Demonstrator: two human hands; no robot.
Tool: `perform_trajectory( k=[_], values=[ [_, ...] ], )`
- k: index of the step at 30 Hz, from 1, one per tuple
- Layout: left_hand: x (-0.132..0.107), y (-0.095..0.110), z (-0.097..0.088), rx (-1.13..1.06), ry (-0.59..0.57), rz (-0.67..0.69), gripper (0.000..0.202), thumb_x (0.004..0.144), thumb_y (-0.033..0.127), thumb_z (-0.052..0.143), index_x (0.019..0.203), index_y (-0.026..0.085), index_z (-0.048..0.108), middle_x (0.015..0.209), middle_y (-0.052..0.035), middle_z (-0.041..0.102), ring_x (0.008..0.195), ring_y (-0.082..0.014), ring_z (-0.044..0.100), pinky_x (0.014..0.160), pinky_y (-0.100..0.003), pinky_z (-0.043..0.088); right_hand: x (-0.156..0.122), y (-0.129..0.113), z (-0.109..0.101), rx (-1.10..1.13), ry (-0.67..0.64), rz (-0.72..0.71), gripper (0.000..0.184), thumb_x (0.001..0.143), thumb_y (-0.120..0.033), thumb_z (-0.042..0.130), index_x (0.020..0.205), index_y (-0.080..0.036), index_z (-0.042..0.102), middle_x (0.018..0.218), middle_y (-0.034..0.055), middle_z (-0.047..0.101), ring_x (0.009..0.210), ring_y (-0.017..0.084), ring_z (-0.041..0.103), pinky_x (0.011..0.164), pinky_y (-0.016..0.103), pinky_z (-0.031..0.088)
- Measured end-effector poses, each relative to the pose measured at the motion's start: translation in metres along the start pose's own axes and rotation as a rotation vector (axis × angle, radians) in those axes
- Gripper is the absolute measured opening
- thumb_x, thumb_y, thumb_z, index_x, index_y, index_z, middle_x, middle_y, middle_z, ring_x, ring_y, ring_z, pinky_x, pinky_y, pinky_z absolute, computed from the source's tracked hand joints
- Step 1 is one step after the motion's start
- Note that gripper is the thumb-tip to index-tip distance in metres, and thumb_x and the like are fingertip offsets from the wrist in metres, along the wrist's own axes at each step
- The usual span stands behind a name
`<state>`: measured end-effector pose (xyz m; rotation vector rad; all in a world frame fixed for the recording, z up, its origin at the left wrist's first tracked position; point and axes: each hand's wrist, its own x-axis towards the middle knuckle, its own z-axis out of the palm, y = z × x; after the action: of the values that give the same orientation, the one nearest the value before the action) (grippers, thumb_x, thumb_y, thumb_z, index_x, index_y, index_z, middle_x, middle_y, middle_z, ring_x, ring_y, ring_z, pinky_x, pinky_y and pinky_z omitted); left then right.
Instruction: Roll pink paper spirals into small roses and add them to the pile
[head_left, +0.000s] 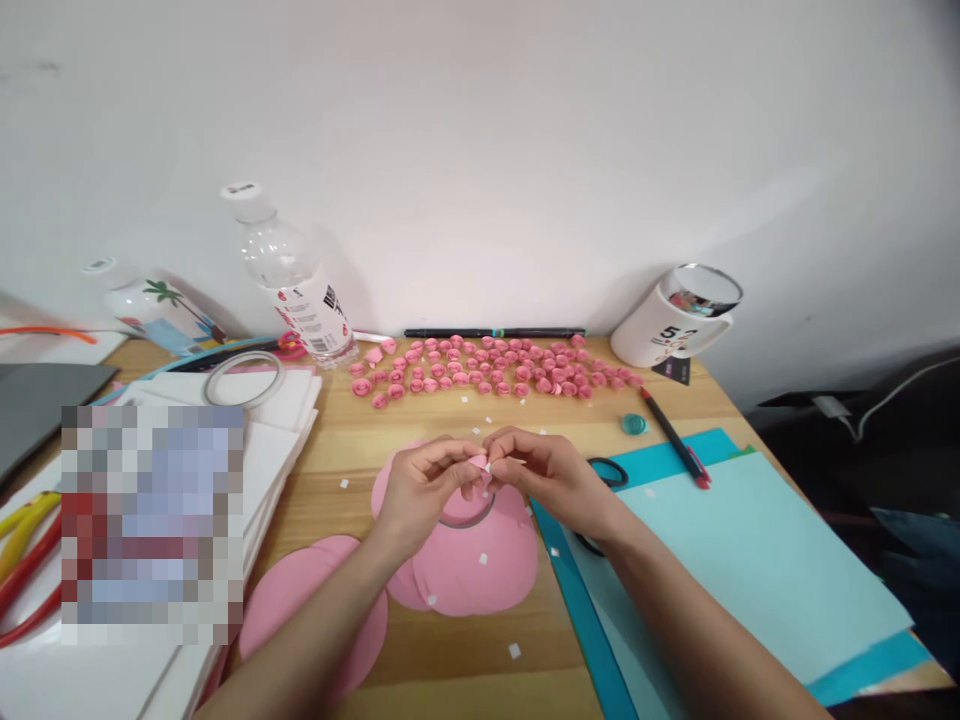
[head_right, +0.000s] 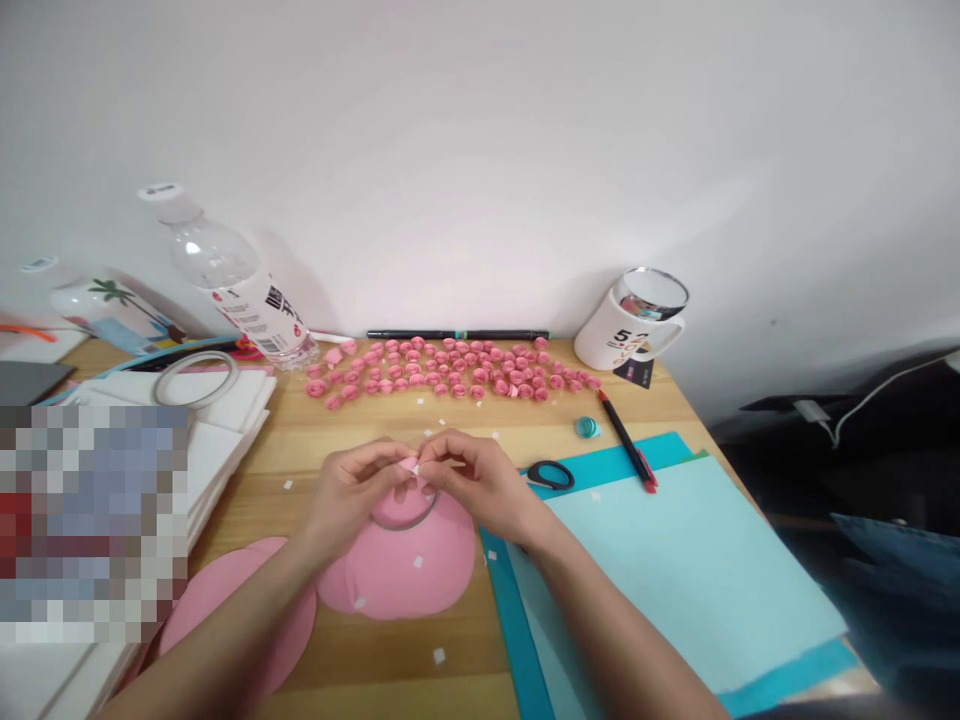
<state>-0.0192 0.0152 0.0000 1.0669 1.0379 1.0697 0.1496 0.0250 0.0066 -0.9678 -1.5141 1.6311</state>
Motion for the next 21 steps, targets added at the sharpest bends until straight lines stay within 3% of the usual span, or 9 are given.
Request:
perform_trajectory(
  k=[7,16,21],
  values=[
    [0.0011,-0.0043,-0.0013,-0.055,-0.038,-0.015,0.004,0.072,0.017,0.068,0.072,0.013,0.069,0.057,0.0006,0.062,0.052,-0.0074,0.053,0.054,-0.018,0.043,-0.0031,-0.0008,-0.0022,0.03,-0.008,0.073,0.021,0.081,-0.035,0.061,0.076,-0.015,0.06,0.079,0.0038,0.061,0.076,0.016,0.059,0.072,0.03,0.046],
    [0.0014,-0.0016,-0.0058,0.03,-0.11,-0.001,0.007,0.074,0.02,0.067,0.072,0.014,0.07,0.06,-0.0004,0.063,0.053,-0.0084,0.054,0.055,-0.019,0.045,-0.0029,-0.0067,0.0005,0.038,-0.014,0.117,0.021,0.077,-0.036,0.062,0.072,-0.015,0.06,0.072,0.0027,0.063,0.069,0.014,0.059,0.069,0.028,0.046],
    [0.0005,-0.0026,-0.006,0.096,-0.102,0.002,0.006,0.073,0.02,0.067,0.072,0.015,0.07,0.059,0.0005,0.062,0.053,-0.0079,0.053,0.055,-0.019,0.044,-0.004,-0.0049,0.0027,-0.063,0.077,0.117,0.013,0.074,-0.026,0.063,0.069,-0.014,0.061,0.067,0.0024,0.063,0.065,0.014,0.058,0.064,0.027,0.046]
  ],
)
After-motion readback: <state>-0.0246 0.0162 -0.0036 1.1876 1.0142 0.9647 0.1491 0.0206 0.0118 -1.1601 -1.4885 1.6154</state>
